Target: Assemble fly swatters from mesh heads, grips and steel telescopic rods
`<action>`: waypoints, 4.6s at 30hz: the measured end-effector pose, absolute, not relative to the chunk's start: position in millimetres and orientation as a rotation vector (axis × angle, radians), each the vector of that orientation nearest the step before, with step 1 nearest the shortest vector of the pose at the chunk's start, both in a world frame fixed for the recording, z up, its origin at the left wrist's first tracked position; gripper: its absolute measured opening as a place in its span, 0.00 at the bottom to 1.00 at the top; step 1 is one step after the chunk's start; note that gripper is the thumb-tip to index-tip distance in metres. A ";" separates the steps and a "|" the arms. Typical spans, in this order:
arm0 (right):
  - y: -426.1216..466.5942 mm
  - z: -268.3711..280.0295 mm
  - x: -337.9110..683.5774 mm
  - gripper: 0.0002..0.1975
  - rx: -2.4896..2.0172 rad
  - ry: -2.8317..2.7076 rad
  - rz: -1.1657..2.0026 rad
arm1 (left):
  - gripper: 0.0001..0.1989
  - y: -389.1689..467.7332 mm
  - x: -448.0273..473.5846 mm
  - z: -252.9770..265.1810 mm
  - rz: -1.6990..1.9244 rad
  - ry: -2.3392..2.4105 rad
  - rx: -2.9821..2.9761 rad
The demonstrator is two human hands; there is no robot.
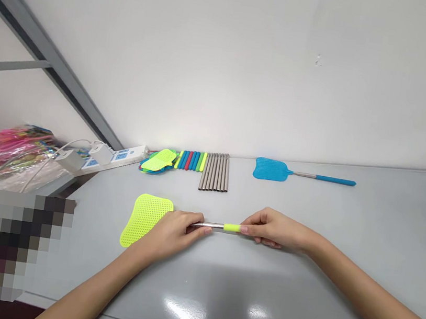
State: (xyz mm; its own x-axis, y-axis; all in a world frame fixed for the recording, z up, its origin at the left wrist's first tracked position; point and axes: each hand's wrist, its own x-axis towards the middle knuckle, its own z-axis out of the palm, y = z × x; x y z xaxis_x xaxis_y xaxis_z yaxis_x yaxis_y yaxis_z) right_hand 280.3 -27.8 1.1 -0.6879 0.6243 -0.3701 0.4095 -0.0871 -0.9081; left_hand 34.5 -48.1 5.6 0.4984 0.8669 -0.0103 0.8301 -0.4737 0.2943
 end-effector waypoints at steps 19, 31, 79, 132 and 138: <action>-13.3 -0.4 301.6 0.19 -1.235 -2.142 1.720 | 0.17 -46.2 32.5 6.4 0.267 1.249 2.540; -18.9 2.3 298.6 0.17 -1.394 -2.255 1.506 | 0.14 -47.2 27.9 1.4 0.189 1.164 2.650; -21.1 4.1 292.6 0.17 -1.197 -1.994 2.033 | 0.15 -49.7 33.8 2.7 0.221 1.118 2.628; -40.2 -7.7 277.5 0.20 -1.282 -1.606 2.417 | 0.14 -65.3 42.0 -6.0 0.273 1.072 2.810; -35.9 -7.1 279.4 0.19 -1.213 -1.803 2.294 | 0.15 -62.0 43.6 -3.9 0.252 1.081 2.735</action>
State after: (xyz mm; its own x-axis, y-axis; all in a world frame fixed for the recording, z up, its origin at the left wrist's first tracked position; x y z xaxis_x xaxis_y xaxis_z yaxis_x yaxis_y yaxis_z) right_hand 279.4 -35.9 -7.1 -0.7052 0.4248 -0.5677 0.4512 -0.3488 -0.8214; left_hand 43.6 -62.0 -3.9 0.7195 0.6890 0.0877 0.6567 -0.7159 0.2371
